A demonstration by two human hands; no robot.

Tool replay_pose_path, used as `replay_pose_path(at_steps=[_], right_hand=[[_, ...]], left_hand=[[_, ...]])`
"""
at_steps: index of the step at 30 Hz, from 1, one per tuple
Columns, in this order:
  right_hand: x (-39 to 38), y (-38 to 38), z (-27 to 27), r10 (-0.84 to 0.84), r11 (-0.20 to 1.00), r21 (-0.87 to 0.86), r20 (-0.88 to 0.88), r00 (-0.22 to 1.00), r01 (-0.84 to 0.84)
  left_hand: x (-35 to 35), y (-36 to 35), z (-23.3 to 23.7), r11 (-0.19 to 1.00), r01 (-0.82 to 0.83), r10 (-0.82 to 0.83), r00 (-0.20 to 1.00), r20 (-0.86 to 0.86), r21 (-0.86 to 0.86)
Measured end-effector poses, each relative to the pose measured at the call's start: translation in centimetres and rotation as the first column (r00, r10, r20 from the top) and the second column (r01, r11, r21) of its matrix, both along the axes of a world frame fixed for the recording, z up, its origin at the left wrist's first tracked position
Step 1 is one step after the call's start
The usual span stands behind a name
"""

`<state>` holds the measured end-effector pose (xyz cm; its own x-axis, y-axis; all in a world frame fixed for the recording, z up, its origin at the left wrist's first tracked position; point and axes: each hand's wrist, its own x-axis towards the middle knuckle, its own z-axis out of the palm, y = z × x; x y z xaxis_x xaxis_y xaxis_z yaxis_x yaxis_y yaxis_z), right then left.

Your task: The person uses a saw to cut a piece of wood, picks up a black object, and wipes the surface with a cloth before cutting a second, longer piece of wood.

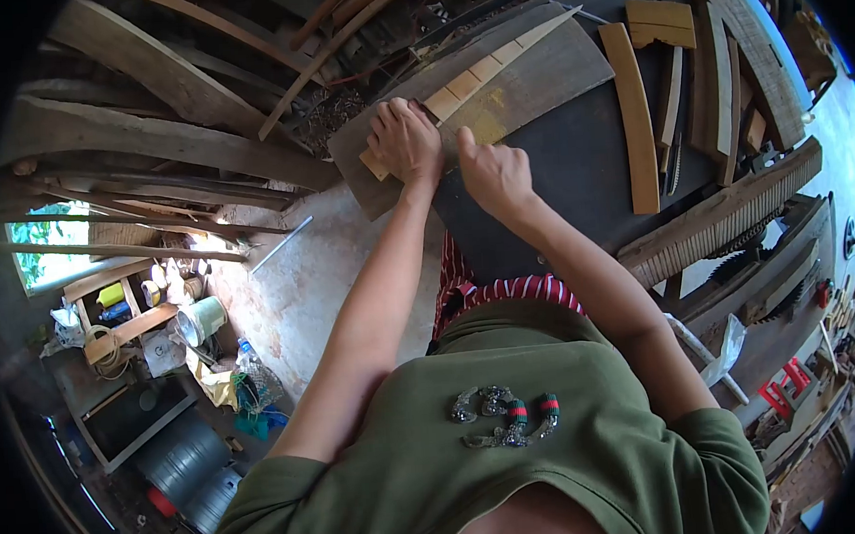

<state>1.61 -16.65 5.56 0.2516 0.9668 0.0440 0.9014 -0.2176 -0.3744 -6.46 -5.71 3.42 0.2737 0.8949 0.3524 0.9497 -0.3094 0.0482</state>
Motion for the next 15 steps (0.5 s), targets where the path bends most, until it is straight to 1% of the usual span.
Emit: replay_pose_path(at_steps=[2,5,6,8,9,11,12,14,15], right_hand=[[0.0,-0.6,0.2,0.002,1.0,-0.005,-0.012,1.0,-0.002],[0.6,-4.5,1.7,0.002,0.989,-0.145,-0.07,0.998,-0.012],[0.7,-4.3,1.6,0.012,0.989,-0.143,-0.067,0.998,-0.022],[0.3,-3.7,1.1,0.019,0.999,-0.047,-0.034,0.999,-0.021],[0.3,-1.8,0.6,0.0,0.998,-0.057,-0.062,0.998,-0.004],[0.5,-0.2,0.4,0.01,0.999,-0.046,-0.066,0.998,-0.013],[0.2,0.0,0.4,0.01,0.998,-0.057,-0.078,0.997,-0.014],[0.1,0.0,0.3,0.003,0.999,-0.042,-0.069,0.998,-0.006],[0.1,0.0,0.3,0.003,1.0,-0.031,-0.063,0.998,-0.005]], left_hand=[[0.1,0.1,-0.1,0.999,-0.024,0.024,1.0,-0.014,-0.023],[0.2,0.1,-0.2,0.999,-0.039,0.038,0.999,-0.024,-0.023],[0.3,0.3,-0.3,0.999,-0.049,0.048,0.999,-0.022,-0.021],[0.0,0.2,-0.3,1.0,-0.002,0.002,1.0,0.019,0.006],[0.0,0.0,-0.3,1.0,-0.002,0.002,1.0,0.019,0.014],[0.1,0.5,0.0,0.997,-0.018,0.018,1.0,0.005,-0.071],[-0.3,0.9,0.2,0.998,-0.014,0.014,1.0,0.001,-0.064],[-0.5,2.0,0.5,0.978,0.034,-0.037,0.999,-0.013,-0.207],[-0.4,2.0,0.7,0.971,-0.005,-0.001,1.0,-0.023,-0.239]])
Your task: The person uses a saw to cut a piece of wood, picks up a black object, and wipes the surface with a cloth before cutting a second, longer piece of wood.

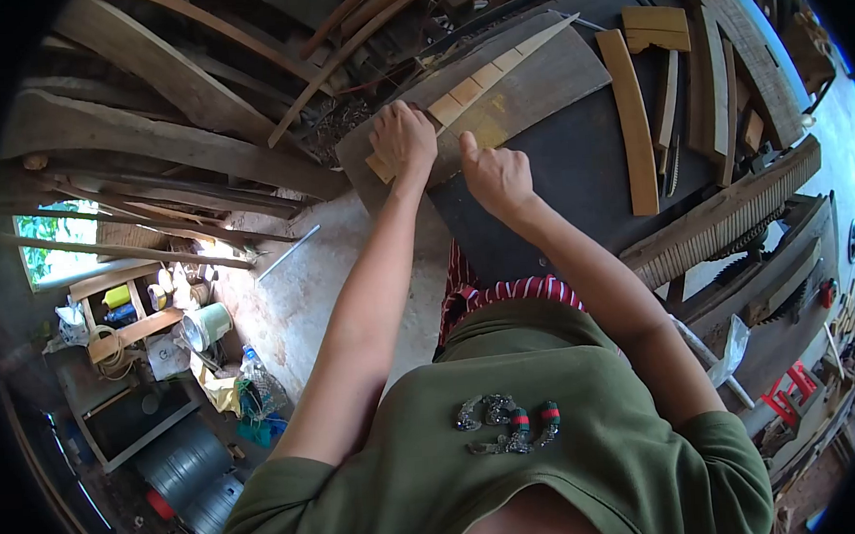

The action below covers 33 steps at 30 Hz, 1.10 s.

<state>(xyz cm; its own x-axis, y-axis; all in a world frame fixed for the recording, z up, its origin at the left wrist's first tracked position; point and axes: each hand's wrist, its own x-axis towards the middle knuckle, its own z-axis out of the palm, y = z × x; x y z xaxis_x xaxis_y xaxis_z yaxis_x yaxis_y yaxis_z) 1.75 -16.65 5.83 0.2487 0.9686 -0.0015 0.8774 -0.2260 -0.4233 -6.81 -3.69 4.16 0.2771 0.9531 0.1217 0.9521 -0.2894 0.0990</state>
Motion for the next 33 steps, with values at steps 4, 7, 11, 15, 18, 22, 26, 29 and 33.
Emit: replay_pose_path(at_steps=[4,7,11,15,18,22,26,29,33], right_hand=[[-0.1,-1.3,0.0,-0.005,1.0,-0.012,0.02,1.0,0.005],[0.4,-3.9,0.8,-0.027,0.998,-0.06,0.01,1.0,0.027],[0.2,-2.4,-0.1,0.01,0.997,-0.079,0.008,1.0,-0.01],[0.1,-0.3,-0.3,-0.001,1.0,-0.019,0.001,1.0,0.001],[0.6,-4.0,0.7,-0.004,0.994,-0.111,-0.026,1.0,0.001],[0.3,-2.2,0.4,-0.002,0.996,-0.087,-0.004,1.0,0.001],[0.1,0.1,-0.9,0.002,0.999,-0.033,-0.015,1.0,-0.002],[0.6,-3.8,1.0,-0.024,0.993,-0.112,-0.016,1.0,0.022],[0.5,-2.7,0.4,-0.029,0.998,-0.06,-0.008,1.0,0.029]], left_hand=[[0.7,-0.9,-0.3,0.994,-0.107,0.107,0.994,0.005,0.022],[0.9,-0.3,-0.2,0.993,-0.1,0.101,0.995,-0.013,0.071],[0.7,-0.8,0.0,0.992,-0.112,0.113,0.994,-0.009,0.053],[0.8,-0.5,0.0,0.992,-0.108,0.108,0.994,-0.004,0.059],[0.8,-0.5,0.0,0.993,-0.103,0.102,0.995,0.013,0.054],[0.7,-0.5,0.0,0.994,-0.104,0.104,0.995,-0.005,0.042],[0.8,-0.4,0.2,0.993,-0.113,0.114,0.993,-0.02,0.037],[0.8,-0.4,0.0,0.994,-0.104,0.105,0.994,-0.008,0.038],[0.8,-0.5,0.2,0.994,-0.108,0.109,0.994,-0.02,0.034]])
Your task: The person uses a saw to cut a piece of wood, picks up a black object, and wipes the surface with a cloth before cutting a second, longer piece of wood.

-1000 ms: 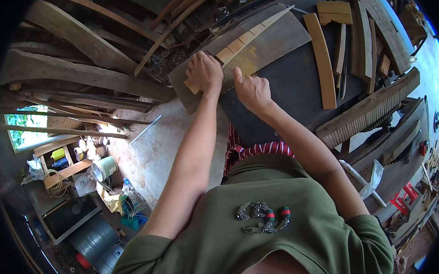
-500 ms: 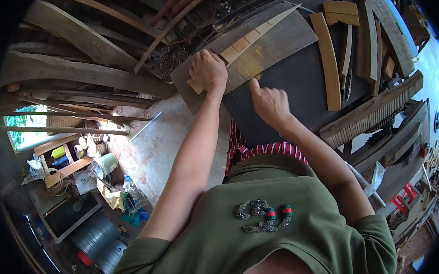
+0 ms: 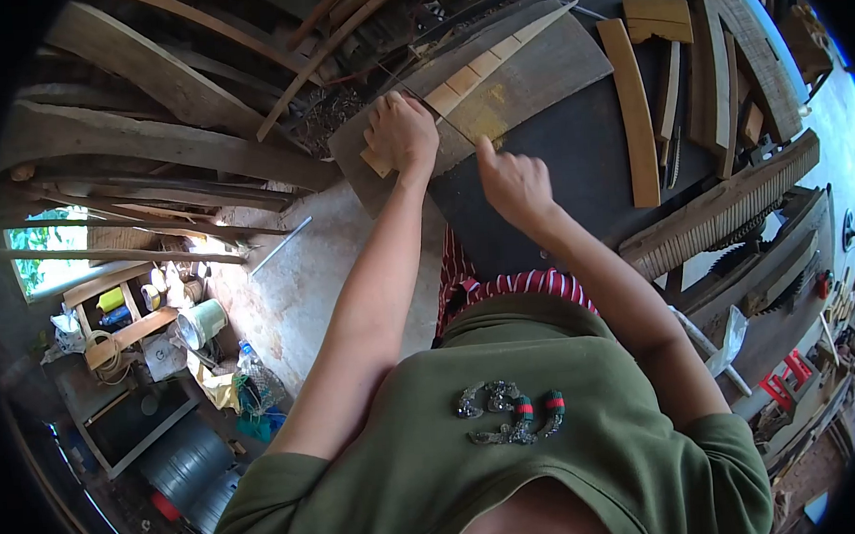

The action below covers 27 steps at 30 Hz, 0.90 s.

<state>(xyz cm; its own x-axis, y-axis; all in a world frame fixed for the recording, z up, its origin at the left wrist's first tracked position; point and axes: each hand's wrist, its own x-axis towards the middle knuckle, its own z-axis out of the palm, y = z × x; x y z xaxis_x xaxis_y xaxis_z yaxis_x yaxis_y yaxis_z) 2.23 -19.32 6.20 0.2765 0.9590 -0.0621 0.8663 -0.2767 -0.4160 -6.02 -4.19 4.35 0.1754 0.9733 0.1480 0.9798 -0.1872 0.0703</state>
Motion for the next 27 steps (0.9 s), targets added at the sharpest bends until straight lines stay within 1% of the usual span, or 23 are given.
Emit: replay_pose_path(at_steps=[1,4,6,9,10,12,14,16,17,18,20,22,24,27], right_hand=[[-0.1,1.6,0.0,-0.001,1.0,0.0,-0.027,1.0,0.001],[-0.3,2.3,-0.5,-0.025,1.0,0.004,-0.03,0.999,0.025],[-0.4,2.1,-0.7,-0.025,0.999,0.021,-0.028,0.999,0.025],[-0.1,2.4,-0.6,-0.03,0.999,0.043,-0.021,0.999,0.031],[-0.2,2.2,-0.7,-0.02,0.999,0.039,-0.021,1.0,0.021],[0.2,0.8,-0.5,-0.008,1.0,0.023,-0.008,1.0,0.008],[0.5,-1.1,0.5,0.021,1.0,0.007,0.005,1.0,-0.021],[1.2,-2.6,1.8,0.044,0.979,-0.201,-0.019,0.999,-0.047],[1.1,-2.4,0.9,0.058,0.995,-0.085,0.014,0.998,-0.057],[0.9,-1.2,0.5,0.066,0.994,-0.089,0.007,0.998,-0.065],[0.5,2.7,0.0,0.068,0.996,0.051,0.032,0.997,-0.069],[0.3,4.1,0.0,0.075,0.994,0.071,0.034,0.997,-0.077],[1.0,2.9,0.4,0.087,0.995,-0.05,-0.022,0.996,-0.088],[1.5,-1.3,1.2,0.102,0.99,-0.103,0.009,0.995,-0.101]], left_hand=[[0.1,0.1,-0.1,1.0,0.0,0.0,1.0,0.002,0.005],[0.0,0.2,-0.1,1.0,-0.019,0.019,0.999,0.033,0.001],[-0.5,0.4,-0.1,0.999,0.027,-0.026,0.999,0.038,-0.025],[-1.3,0.2,-0.1,0.995,0.1,-0.1,0.995,0.027,0.009],[-1.2,-0.2,-0.2,0.994,0.108,-0.108,0.994,0.023,0.001],[-0.8,-0.2,-0.3,0.998,0.046,-0.045,0.999,-0.029,0.052],[-0.9,-0.3,-0.4,0.997,0.058,-0.057,0.998,-0.025,0.052],[-0.6,0.1,-0.3,0.997,0.046,-0.045,0.999,-0.016,0.06],[-0.7,0.1,-0.3,0.997,0.051,-0.05,0.999,-0.011,0.065],[-0.7,0.0,-0.3,0.996,0.058,-0.057,0.998,-0.005,0.071],[-0.7,-0.1,-0.1,0.994,0.058,-0.056,0.998,-0.019,0.091],[-0.8,-0.1,0.3,0.999,0.053,-0.053,0.999,-0.004,0.005],[-0.8,-0.1,-0.2,0.998,0.053,-0.053,0.999,-0.006,0.03],[-0.8,0.2,-0.2,0.997,0.05,-0.05,0.999,0.003,0.054]])
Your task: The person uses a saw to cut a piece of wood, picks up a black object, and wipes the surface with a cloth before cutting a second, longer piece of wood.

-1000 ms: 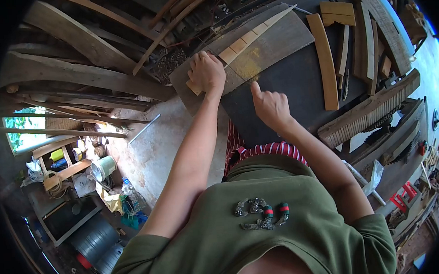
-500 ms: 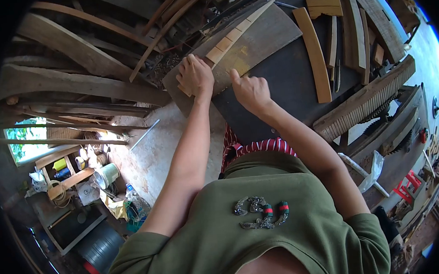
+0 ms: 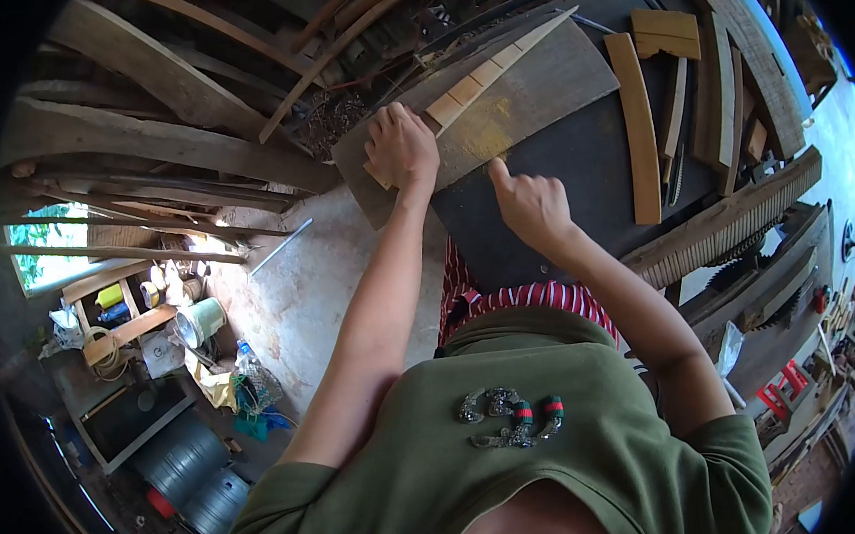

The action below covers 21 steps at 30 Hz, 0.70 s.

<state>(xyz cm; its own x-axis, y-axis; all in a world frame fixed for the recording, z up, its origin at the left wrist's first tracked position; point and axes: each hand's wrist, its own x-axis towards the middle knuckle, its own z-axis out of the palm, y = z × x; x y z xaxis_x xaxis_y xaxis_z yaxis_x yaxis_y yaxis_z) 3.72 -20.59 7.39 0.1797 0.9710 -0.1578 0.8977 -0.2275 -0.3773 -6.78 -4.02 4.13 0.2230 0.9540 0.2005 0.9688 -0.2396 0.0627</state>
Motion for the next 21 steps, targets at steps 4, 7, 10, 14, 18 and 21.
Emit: replay_pose_path(at_steps=[4,7,10,14,18,21], right_hand=[[-0.2,3.5,-0.6,0.006,0.999,0.037,-0.014,1.0,-0.006],[-0.9,4.9,-1.1,0.002,0.996,0.092,-0.005,1.0,-0.002],[-0.2,1.7,0.3,-0.02,0.999,0.04,-0.004,1.0,0.02],[-0.3,0.9,0.5,0.006,0.999,-0.032,0.024,1.0,-0.005],[-0.9,5.6,-1.1,-0.006,0.996,0.091,-0.004,1.0,0.006],[-0.4,3.5,-0.7,0.002,0.998,0.056,-0.007,1.0,-0.002]], left_hand=[[0.1,-0.4,0.4,1.0,-0.004,0.003,1.0,-0.017,-0.024],[0.2,-0.2,0.5,1.0,-0.007,0.007,1.0,-0.012,-0.006],[0.0,-0.3,0.1,1.0,0.001,-0.001,1.0,-0.002,0.012],[0.0,-0.3,0.2,1.0,0.011,-0.011,1.0,0.001,0.0],[0.0,-0.2,0.7,1.0,-0.01,0.009,1.0,-0.01,-0.03],[0.2,-0.3,0.5,0.999,-0.006,0.006,1.0,-0.001,-0.035]])
